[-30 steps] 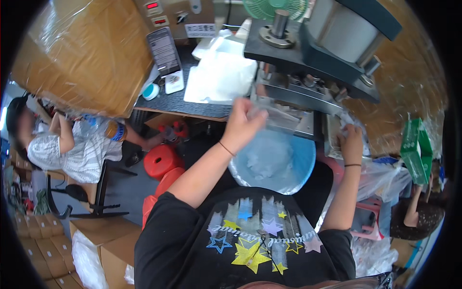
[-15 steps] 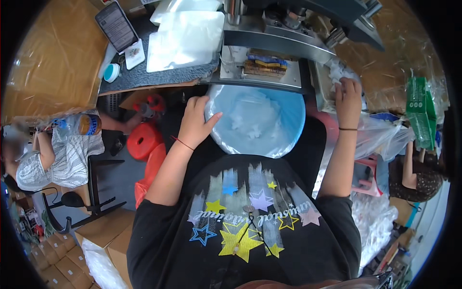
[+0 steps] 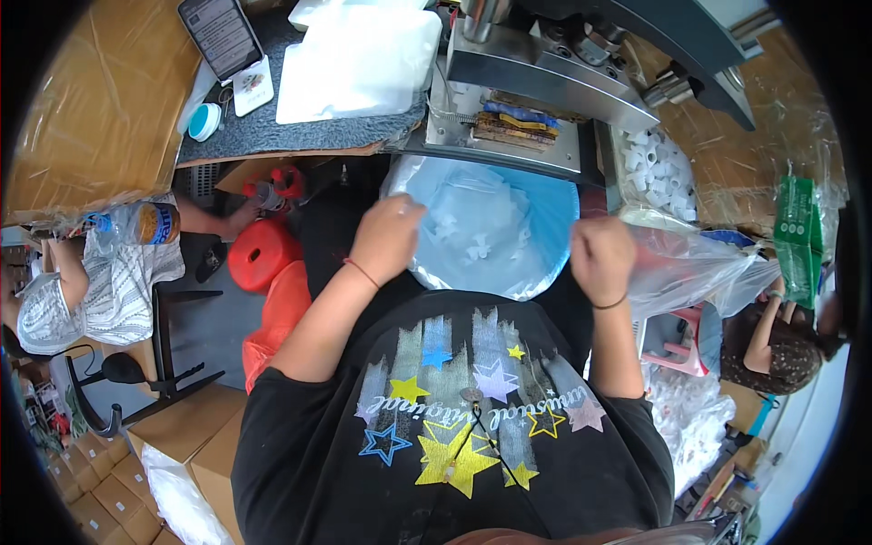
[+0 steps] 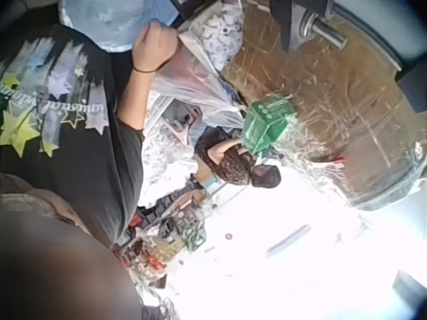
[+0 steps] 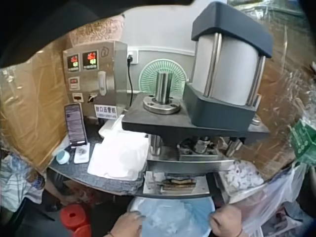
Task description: Sealing small items inside clear plastic bags using a heat sealing machine.
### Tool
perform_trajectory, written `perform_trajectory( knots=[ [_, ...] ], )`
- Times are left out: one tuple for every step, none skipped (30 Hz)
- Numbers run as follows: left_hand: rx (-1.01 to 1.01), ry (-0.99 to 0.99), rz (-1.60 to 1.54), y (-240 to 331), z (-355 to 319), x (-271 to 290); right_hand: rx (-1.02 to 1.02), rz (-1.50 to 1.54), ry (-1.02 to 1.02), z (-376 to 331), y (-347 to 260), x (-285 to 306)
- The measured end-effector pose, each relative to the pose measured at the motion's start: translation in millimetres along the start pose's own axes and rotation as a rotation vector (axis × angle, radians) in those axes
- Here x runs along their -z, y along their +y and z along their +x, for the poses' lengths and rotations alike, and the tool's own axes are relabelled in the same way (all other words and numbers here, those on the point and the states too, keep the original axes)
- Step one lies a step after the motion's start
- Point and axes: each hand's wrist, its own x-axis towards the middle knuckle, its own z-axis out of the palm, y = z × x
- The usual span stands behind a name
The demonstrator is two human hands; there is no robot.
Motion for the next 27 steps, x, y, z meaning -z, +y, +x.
perform_trajectory(
  knots=[
    [-0.107, -0.144, 0.025, 5, 4, -7, 0.017, 0.037, -0.059, -2, -4, -12],
    [-0.199, -0.146, 0.018, 8, 4, -22, 0.011, 0.071, -0.100, -5, -7, -23],
    [-0.293, -0.145, 0.013, 11, 1, -43, 0.005, 0.103, -0.141, -7, -11, -32],
    [-0.228, -0.249, 0.073, 8, -6, -70, 0.022, 0.132, -0.152, -5, -17, -40],
    [-0.168, -0.353, 0.132, 15, -2, -76, 0.020, 0.136, -0.191, -3, -24, -44],
    [-0.073, -0.746, 0.238, 21, 10, -83, 0.019, 0.152, -0.230, 2, -32, -44],
    [0.022, -1.135, 0.343, 31, 26, -74, 0.017, 0.160, -0.267, 8, -36, -43],
    [0.023, -1.141, 0.293, 33, 23, -69, 0.008, 0.157, -0.277, 9, -38, -41],
    [0.010, -1.128, 0.293, 31, 19, -61, 0.014, 0.139, -0.274, 10, -37, -39],
    [-0.053, -1.051, 0.192, 26, 12, -49, -0.006, 0.153, -0.266, 10, -36, -39],
    [-0.118, -0.976, 0.091, 20, 8, -42, -0.028, 0.167, -0.259, 9, -34, -38],
    [-0.127, -0.967, 0.091, 11, 4, -40, -0.085, 0.178, -0.346, 6, -32, -35],
    [-0.231, -0.896, 0.067, 3, -1, -37, -0.084, 0.168, -0.345, 6, -35, -35],
    [-0.332, -0.823, 0.044, -1, -5, -36, -0.086, 0.229, -0.459, 7, -38, -35],
    [-0.338, -0.820, 0.044, -2, -10, -37, -0.088, 0.293, -0.572, 7, -43, -36],
    [-0.292, -0.717, -0.010, 0, -13, -31, -0.074, 0.345, -0.640, 3, -48, -43],
    [-0.245, -0.615, -0.061, 3, -16, -25, -0.077, 0.342, -0.632, -2, -54, -51],
    [-0.251, -0.617, -0.055, 7, -20, -18, -0.027, 0.352, -0.641, -7, -61, -61],
    [-0.226, -0.552, -0.136, 12, -23, -9, 0.022, 0.361, -0.649, -10, -67, -69],
    [-0.204, -0.489, -0.217, 16, -25, -1, -0.021, 0.384, -0.623, -12, -73, -74],
    [-0.214, -0.493, -0.212, 19, -26, 10, -0.027, 0.380, -0.614, -15, -69, -76],
    [-0.214, -0.430, -0.284, 19, -29, 19, -0.055, 0.331, -0.683, -12, -66, -76],
    [-0.214, -0.368, -0.356, 18, -32, 25, -0.084, 0.282, -0.751, -8, -63, -76],
    [-0.224, -0.378, -0.350, 15, -35, 25, -0.044, 0.271, -0.671, -5, -60, -69],
    [-0.197, -0.302, -0.360, 14, -40, 26, -0.052, 0.275, -0.663, -4, -59, -68],
    [-0.170, -0.227, -0.368, 13, -45, 28, -0.111, 0.352, -0.606, -4, -57, -66],
    [-0.173, -0.236, -0.361, 12, -47, 31, -0.170, 0.429, -0.547, -3, -55, -64]
  ],
)
